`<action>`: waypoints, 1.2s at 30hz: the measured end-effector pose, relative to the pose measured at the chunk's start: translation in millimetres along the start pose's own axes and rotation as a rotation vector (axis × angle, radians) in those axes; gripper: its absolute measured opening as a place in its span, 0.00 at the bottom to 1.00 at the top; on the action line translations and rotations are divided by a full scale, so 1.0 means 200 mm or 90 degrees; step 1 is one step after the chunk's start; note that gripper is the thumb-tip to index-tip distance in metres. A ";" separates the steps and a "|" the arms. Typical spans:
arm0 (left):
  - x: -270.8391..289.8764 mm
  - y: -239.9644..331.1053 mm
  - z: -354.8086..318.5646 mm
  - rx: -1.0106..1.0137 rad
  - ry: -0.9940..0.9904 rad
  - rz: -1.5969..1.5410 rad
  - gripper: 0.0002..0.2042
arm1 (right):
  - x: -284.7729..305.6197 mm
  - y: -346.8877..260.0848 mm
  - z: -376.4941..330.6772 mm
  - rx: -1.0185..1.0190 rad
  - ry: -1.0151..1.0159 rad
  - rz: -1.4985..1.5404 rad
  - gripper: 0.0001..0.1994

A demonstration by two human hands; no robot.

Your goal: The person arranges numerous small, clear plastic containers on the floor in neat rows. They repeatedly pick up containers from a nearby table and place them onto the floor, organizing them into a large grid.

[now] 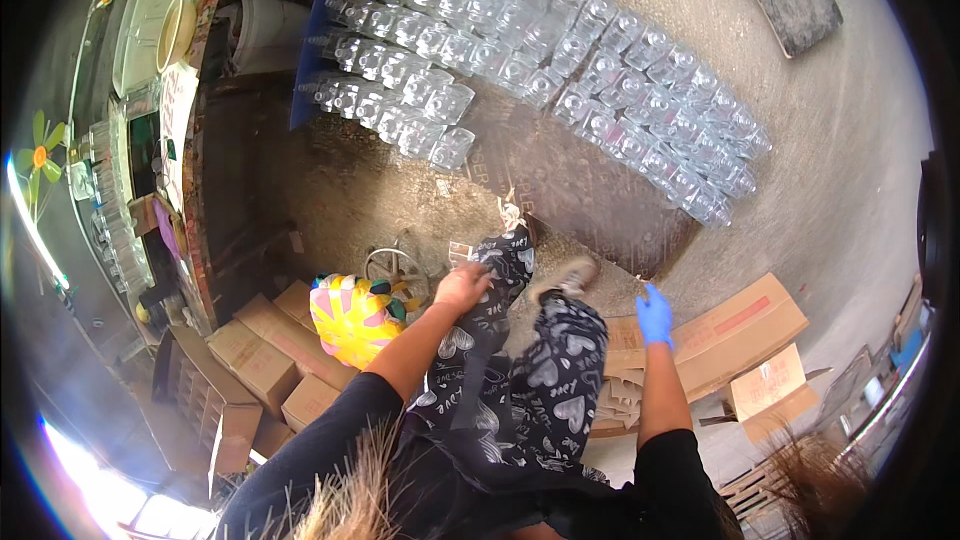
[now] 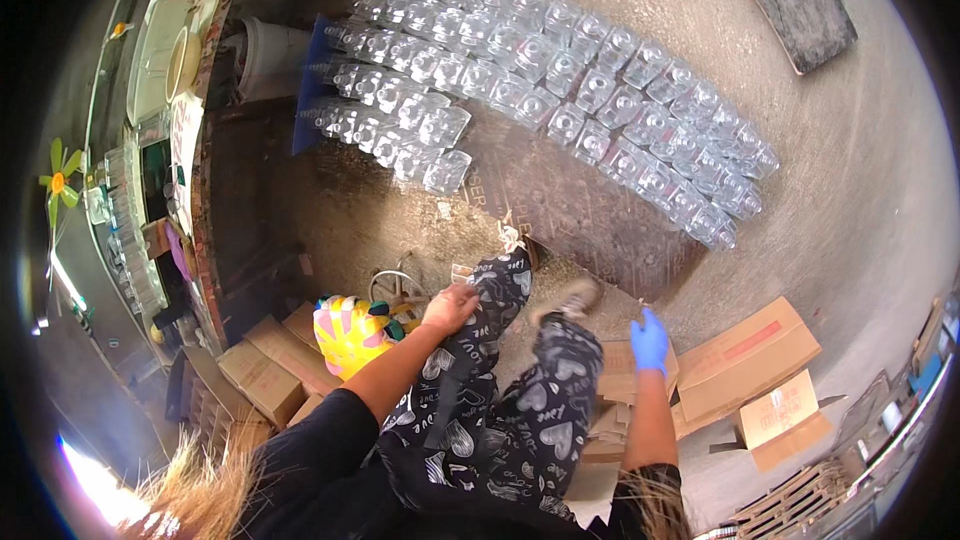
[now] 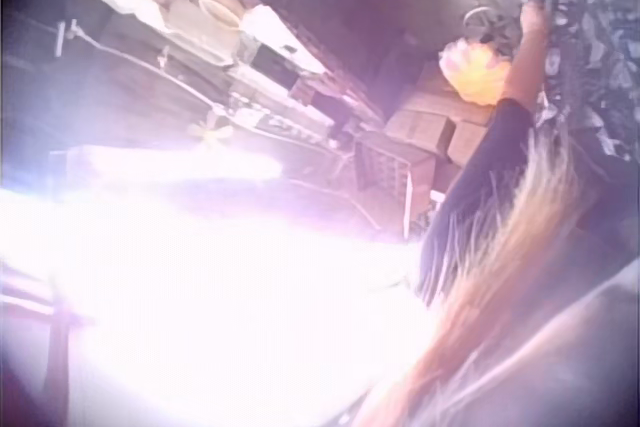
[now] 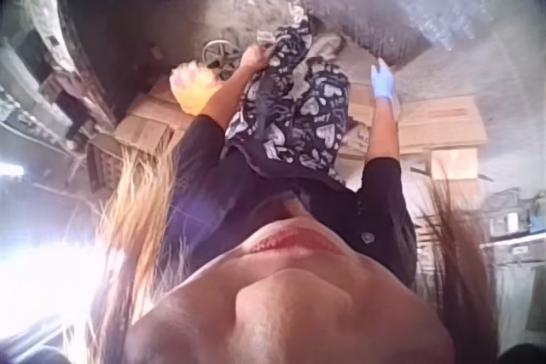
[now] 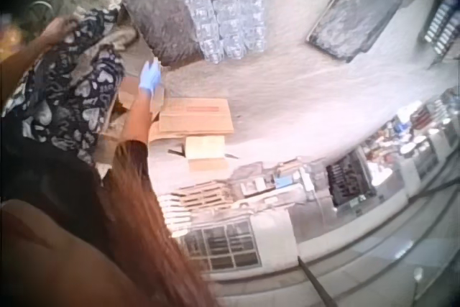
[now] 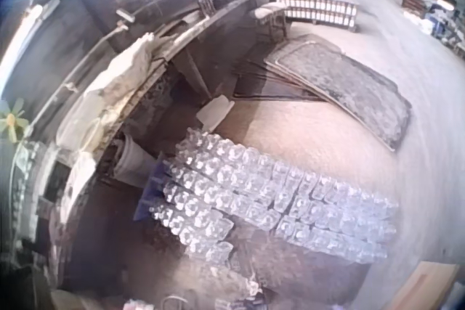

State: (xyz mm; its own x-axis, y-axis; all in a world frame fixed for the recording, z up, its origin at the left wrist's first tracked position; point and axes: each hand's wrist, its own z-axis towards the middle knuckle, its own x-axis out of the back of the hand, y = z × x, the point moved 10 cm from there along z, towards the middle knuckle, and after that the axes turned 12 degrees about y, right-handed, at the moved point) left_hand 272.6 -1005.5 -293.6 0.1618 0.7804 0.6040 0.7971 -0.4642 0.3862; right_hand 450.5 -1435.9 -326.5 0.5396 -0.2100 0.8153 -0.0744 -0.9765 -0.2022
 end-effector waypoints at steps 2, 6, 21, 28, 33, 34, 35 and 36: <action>0.14 -0.20 0.07 0.037 0.097 -0.053 0.14 | 0.01 -0.48 0.07 0.089 0.005 0.060 0.23; 0.72 -0.24 0.48 -0.114 0.348 -0.054 0.13 | -0.05 -1.46 0.31 0.337 0.094 0.208 0.20; 0.99 -0.07 1.91 -0.264 0.253 0.037 0.19 | -0.78 -2.92 0.78 0.340 0.180 0.062 0.25; 1.04 -0.07 1.96 -0.305 0.274 -0.016 0.16 | -0.81 -2.93 0.79 0.383 0.282 0.070 0.17; 1.10 -0.05 1.97 -0.306 0.281 -0.027 0.16 | -0.79 -2.95 0.80 0.391 0.276 0.087 0.15; 1.10 -0.05 1.97 -0.308 0.283 -0.026 0.16 | -0.79 -2.96 0.81 0.392 0.265 0.076 0.15; 1.10 -0.06 1.97 -0.309 0.285 -0.025 0.16 | -0.77 -2.96 0.81 0.394 0.280 0.091 0.15; 1.10 -0.06 1.96 -0.310 0.289 -0.024 0.16 | -0.74 -2.95 0.81 0.398 0.296 0.107 0.15</action>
State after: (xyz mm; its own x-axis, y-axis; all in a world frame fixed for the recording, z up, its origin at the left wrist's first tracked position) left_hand 526.8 -663.8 -439.3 -0.2071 0.5956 0.7761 0.4269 -0.6588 0.6195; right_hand 550.2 -820.1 -416.6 0.1472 -0.4857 0.8616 0.4347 -0.7507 -0.4975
